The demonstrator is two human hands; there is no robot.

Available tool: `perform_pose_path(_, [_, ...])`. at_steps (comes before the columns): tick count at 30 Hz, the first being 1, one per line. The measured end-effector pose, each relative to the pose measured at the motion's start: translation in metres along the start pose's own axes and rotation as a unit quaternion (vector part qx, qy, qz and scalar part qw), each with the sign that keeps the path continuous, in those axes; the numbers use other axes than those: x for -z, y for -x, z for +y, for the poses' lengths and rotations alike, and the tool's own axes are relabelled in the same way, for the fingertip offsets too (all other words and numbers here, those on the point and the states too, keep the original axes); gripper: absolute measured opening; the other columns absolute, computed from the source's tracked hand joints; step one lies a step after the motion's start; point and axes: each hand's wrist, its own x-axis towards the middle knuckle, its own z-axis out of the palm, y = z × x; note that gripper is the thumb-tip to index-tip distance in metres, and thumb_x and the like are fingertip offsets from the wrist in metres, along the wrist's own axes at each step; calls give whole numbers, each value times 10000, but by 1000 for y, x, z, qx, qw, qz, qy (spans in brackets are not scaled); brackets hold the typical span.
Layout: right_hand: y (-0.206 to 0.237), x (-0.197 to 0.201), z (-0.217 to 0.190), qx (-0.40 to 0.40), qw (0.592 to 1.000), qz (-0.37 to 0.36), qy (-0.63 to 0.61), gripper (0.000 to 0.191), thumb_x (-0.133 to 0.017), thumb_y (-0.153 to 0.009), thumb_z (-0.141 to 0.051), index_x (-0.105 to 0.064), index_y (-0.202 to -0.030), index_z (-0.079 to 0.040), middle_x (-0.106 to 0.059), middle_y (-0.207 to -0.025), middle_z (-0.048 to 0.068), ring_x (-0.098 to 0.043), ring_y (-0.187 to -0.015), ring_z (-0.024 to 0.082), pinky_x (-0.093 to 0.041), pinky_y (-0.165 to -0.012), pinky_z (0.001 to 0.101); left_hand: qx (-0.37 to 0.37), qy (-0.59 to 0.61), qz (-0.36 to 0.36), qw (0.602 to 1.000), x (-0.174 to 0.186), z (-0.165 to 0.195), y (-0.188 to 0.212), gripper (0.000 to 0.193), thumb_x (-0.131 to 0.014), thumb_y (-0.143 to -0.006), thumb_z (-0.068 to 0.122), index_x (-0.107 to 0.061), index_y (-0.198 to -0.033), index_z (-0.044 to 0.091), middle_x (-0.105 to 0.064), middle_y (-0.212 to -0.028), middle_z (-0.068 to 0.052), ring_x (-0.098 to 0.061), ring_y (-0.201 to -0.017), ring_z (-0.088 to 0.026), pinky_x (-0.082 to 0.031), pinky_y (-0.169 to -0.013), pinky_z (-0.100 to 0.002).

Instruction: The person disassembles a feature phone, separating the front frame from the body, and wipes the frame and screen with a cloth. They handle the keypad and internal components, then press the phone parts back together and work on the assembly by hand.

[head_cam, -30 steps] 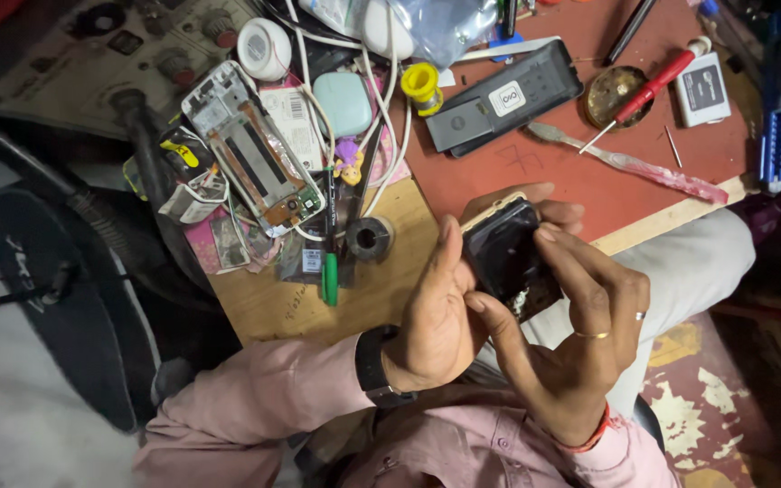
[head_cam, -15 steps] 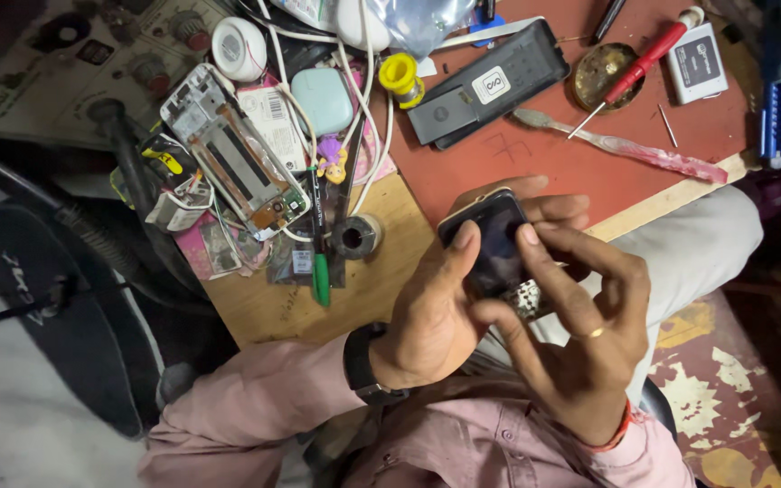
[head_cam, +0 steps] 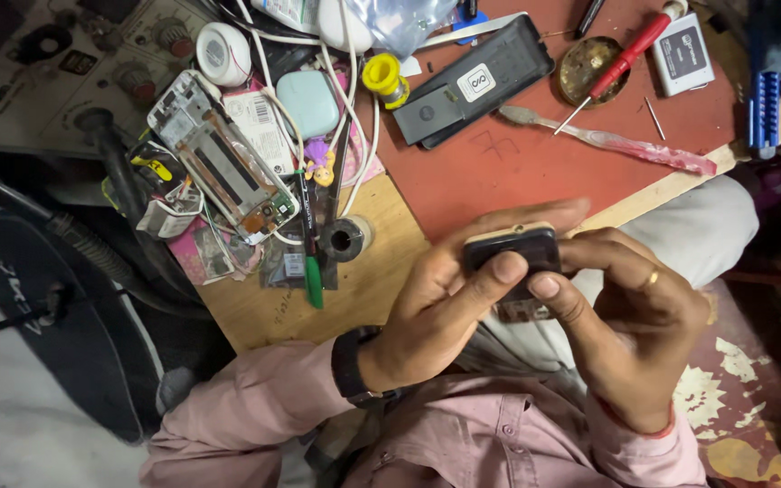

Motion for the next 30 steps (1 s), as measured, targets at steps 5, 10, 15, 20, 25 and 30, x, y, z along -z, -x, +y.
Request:
perform_pose_path(5, [1,-6,-3,43,998,47,25,249,-837,-882,-1,-705,-1084,62,-708,-950,127,-664,-871,183,-491,-787,261,-14,-11,56,998,-1,0,2,291,-660,-1102,41,-609,-1361,-80,-697,-1323,-177,-676,-1247,-219,-533,-1122,-352])
perform_pose_path(10, [-8,5,-18,98,992,32,66,358,-807,-778,-68,-643,-1065,71,-679,-1033,178,-678,-949,232,-550,-861,307,-83,-159,34,983,-4,3,6,241,-704,-1050,2,-675,-1286,-37,-719,-1285,-131,-697,-1242,-202,-518,-1195,-362])
perform_pose_path(15, [-8,11,-26,144,986,24,78,268,-839,-865,-73,-695,-1071,19,-709,-1073,169,-738,-979,229,-601,-842,263,-142,-279,23,950,-8,5,7,228,-721,-1026,8,-690,-1251,-12,-734,-1242,-102,-698,-1272,-230,-516,-1240,-372])
perform_pose_path(20, [-3,14,-15,171,982,36,66,261,-862,-856,-71,-706,-1047,15,-723,-1015,149,-749,-933,240,-609,-812,270,-141,-284,7,948,-6,7,8,270,-728,-1020,15,-696,-1289,7,-723,-1266,-99,-691,-1281,-234,-574,-1154,-339])
perform_pose_path(25, [-1,18,-22,149,985,43,79,275,-868,-797,-66,-708,-998,31,-728,-1014,144,-743,-886,225,-597,-776,273,-146,-305,6,941,-10,5,8,332,-738,-1024,51,-668,-1347,22,-727,-1263,-114,-731,-1184,-204,-615,-1046,-304])
perform_pose_path(30, [-26,26,-40,81,990,-82,76,275,-802,-762,15,-731,-1027,28,-716,-1097,162,-703,-931,203,-572,-811,305,19,-59,51,997,-13,-7,1,363,-484,-1150,120,-432,-1484,-11,-639,-1252,-154,-652,-1118,-223,-547,-981,-359])
